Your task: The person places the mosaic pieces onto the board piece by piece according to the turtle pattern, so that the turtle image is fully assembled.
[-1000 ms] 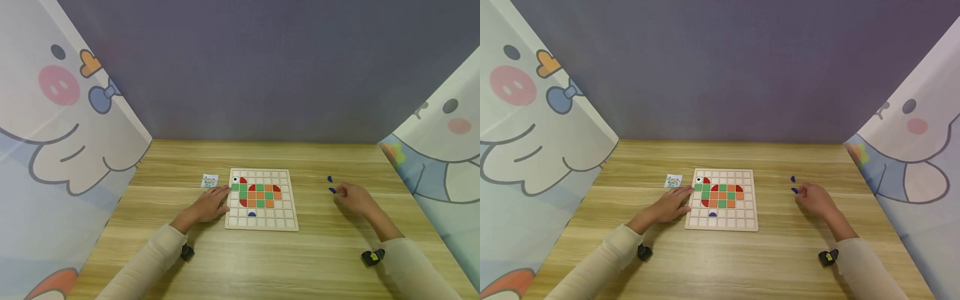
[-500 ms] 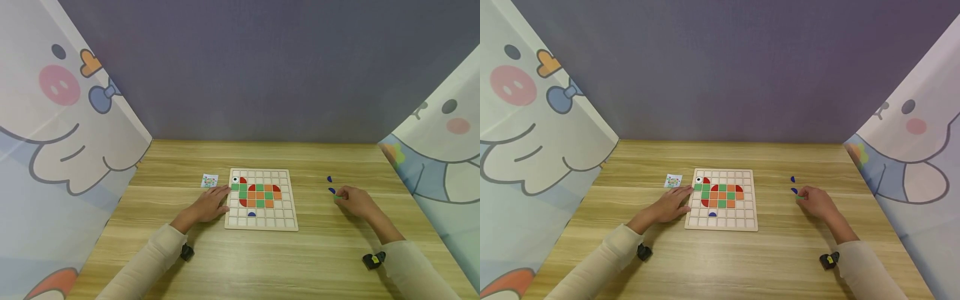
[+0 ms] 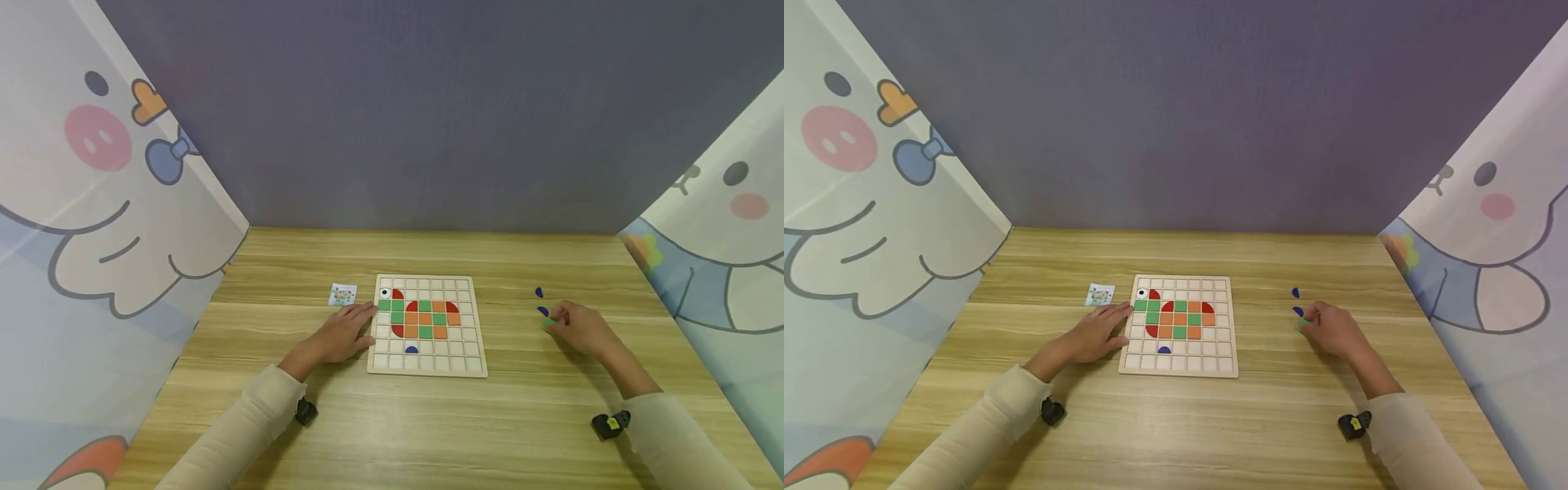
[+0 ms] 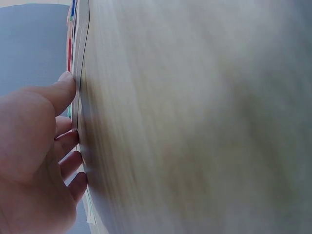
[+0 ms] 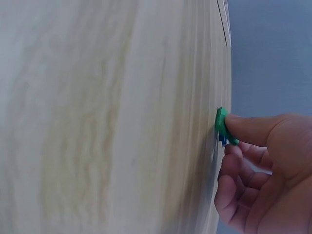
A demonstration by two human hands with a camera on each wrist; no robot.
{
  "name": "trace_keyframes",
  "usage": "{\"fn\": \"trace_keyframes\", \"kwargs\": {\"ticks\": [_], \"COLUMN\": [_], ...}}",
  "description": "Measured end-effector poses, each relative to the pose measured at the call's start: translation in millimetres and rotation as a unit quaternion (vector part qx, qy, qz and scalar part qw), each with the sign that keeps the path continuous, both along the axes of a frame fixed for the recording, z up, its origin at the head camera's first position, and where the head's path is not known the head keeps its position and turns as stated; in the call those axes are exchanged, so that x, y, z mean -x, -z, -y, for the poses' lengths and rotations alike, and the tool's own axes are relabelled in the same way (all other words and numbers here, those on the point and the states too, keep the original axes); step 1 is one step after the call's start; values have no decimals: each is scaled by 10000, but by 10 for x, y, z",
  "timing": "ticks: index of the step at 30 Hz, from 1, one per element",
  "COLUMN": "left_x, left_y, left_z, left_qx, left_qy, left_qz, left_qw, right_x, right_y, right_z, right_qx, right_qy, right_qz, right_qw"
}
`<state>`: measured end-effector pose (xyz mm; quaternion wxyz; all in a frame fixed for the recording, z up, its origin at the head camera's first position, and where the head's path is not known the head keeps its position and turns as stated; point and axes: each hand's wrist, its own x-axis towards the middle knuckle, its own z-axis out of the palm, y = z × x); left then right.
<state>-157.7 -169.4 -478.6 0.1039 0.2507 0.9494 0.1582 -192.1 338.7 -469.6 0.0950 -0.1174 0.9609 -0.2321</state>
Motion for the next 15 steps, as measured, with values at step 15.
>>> {"fn": "trace_keyframes", "kwargs": {"ticks": [15], "left_x": [-4], "left_y": [-30], "left_z": [-12], "left_qx": [42], "left_qy": [7], "left_qz": [-10], "left_qw": [10000], "right_x": [-2], "right_y": [-125], "right_z": [138], "right_qx": [667], "right_qy": [-23], "right_qz": [128], "right_qw": [9977]}}
